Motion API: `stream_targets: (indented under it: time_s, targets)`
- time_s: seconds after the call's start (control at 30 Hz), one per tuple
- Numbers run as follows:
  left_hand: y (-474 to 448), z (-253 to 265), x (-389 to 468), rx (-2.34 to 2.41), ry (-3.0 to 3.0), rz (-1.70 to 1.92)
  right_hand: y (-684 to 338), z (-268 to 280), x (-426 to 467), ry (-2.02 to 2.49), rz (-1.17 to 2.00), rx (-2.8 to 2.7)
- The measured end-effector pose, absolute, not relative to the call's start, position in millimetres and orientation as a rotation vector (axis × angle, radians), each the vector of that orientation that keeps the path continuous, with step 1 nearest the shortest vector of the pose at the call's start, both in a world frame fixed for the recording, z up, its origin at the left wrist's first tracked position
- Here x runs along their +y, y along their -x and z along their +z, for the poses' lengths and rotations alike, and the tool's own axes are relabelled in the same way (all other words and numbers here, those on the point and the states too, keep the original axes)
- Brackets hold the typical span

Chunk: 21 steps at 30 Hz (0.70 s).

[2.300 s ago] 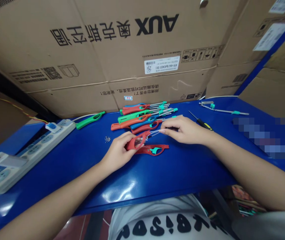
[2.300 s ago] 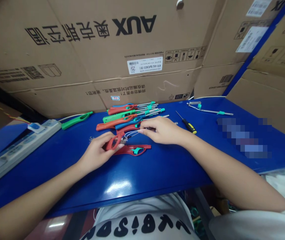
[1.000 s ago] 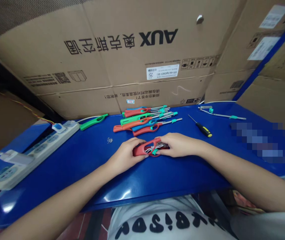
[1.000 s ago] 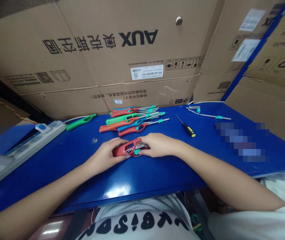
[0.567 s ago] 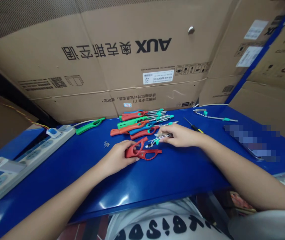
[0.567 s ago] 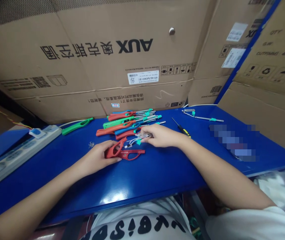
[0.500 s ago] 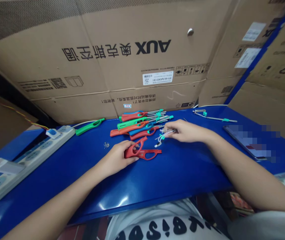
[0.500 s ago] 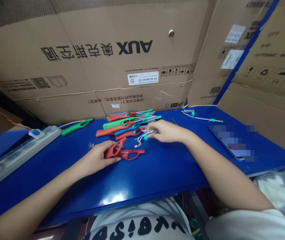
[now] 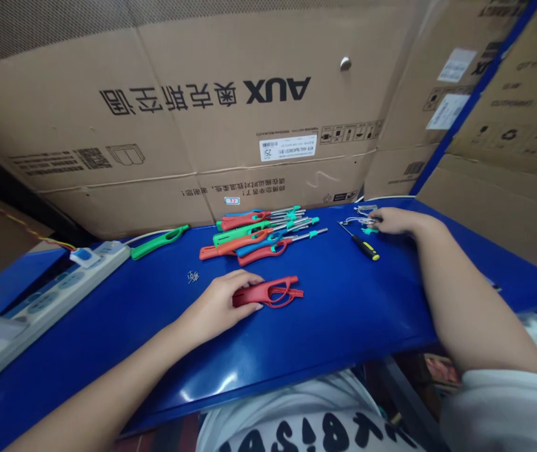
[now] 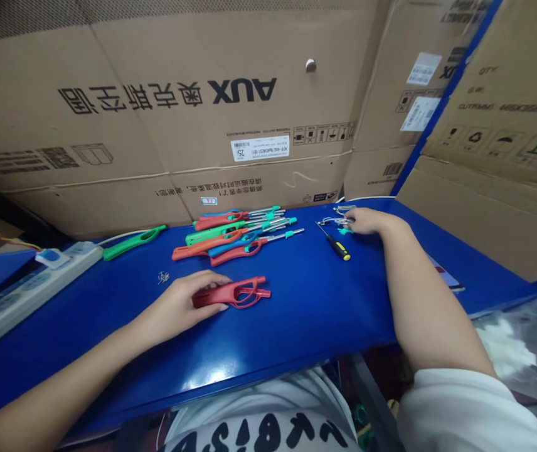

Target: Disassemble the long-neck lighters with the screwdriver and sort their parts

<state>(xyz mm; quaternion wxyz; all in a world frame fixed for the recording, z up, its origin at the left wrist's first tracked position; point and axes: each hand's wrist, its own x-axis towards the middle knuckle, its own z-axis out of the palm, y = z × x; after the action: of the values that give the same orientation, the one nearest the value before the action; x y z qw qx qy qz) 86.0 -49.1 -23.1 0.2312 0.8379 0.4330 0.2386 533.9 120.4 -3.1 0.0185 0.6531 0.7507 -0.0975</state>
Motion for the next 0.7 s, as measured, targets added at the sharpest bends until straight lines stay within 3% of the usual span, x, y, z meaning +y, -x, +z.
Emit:
stream_targets:
  time_s: [0.27, 0.53, 0.7]
  targets:
    - [-89.2, -26.9, -51.9, 1.144, -2.395, 0.675, -548.5, -23.8, 135.6, -2.037, -0.283, 2.468]
    - [-86.4, -25.3, -50.7, 1.165, -2.474, 0.604, -537.9, -6.6, 129.7, -2.168, -0.074, 2.451]
    - [-81.7, -18.1, -49.1, 1.243, -2.487, 0.473, -536.4, -13.9, 127.6, -2.214, -0.189, 2.299]
